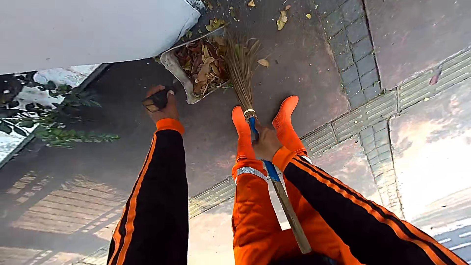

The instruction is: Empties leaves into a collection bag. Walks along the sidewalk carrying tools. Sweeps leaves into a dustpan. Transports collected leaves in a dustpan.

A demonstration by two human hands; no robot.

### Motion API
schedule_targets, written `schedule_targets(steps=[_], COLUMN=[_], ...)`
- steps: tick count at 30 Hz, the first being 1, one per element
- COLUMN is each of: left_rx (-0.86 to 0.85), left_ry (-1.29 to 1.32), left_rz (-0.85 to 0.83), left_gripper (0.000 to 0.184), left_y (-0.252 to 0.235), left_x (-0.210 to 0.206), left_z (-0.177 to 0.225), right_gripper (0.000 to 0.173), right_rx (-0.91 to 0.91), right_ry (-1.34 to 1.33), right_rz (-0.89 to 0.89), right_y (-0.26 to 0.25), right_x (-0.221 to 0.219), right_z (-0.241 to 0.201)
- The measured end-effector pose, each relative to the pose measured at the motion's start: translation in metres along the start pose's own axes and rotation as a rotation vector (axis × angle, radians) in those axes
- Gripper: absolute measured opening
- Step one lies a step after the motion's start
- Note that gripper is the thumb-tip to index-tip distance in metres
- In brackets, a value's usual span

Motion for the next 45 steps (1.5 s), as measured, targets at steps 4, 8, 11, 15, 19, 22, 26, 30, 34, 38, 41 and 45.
schedule_targets(steps=[4, 8, 11, 15, 19, 22, 26, 30, 34, 38, 41, 45], left_rx=[0.024, 0.131, 0.338, 0.488, 0.545, 0.573, 0.588, 0.625, 0.657, 0.679, 0.707, 0.751], left_ry=[0.062, 0.269, 0.462, 0.611, 0.679, 0.727, 0.804, 0.874, 0.895, 0.874, 0.869, 0.876], left_rz=[0.009, 0.128, 0.218, 0.217, 0.263, 0.268, 0.29, 0.419, 0.58, 0.752, 0.918, 1.113], left_gripper=[0.039, 0.033, 0.033, 0.029, 0.023, 0.023, 0.022, 0.025, 0.024, 0.028, 0.027, 0.029], left_y=[-0.007, -0.015, -0.002, 0.029, 0.051, 0.061, 0.078, 0.131, 0.214, 0.314, 0.387, 0.466], left_x=[0.002, 0.016, 0.037, 0.101, 0.113, 0.088, 0.073, 0.109, 0.154, 0.193, 0.213, 0.22], left_z=[0.0, -0.012, -0.026, -0.045, -0.033, -0.033, -0.02, 0.005, 0.036, 0.081, 0.112, 0.144], right_gripper=[0.082, 0.081, 0.077, 0.064, 0.052, 0.047, 0.073, 0.074, 0.073, 0.07, 0.07, 0.065], right_rx=[0.097, 0.14, 0.263, 0.286, 0.078, 0.003, -0.035, -0.069, 0.003, 0.066, 0.178, 0.253], right_ry=[0.184, 0.234, 0.26, 0.285, 0.304, 0.235, -0.187, -0.359, -0.388, -0.26, -0.035, 0.272], right_rz=[-0.083, 0.016, 0.237, 0.367, 0.367, 0.424, 0.286, 0.345, 0.285, 0.275, 0.125, -0.242], right_y=[0.021, 0.084, 0.16, 0.276, 0.332, 0.317, 0.301, 0.293, 0.264, 0.254, 0.238, 0.16], right_x=[-0.022, -0.019, -0.019, -0.015, 0.005, 0.014, 0.037, 0.069, 0.107, 0.133, 0.139, 0.108], right_z=[-0.006, 0.038, 0.114, 0.205, 0.245, 0.249, 0.237, 0.233, 0.238, 0.21, 0.166, 0.064])
Point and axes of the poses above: each hand's wrist, its own y-axis away from the middle knuckle, its own x-axis out of the back of the hand, z = x × y, the point moved 2 cm from there along -y, towards the middle knuckle, and after that the axes turned 4 degrees about y, right-handed, at the moved point
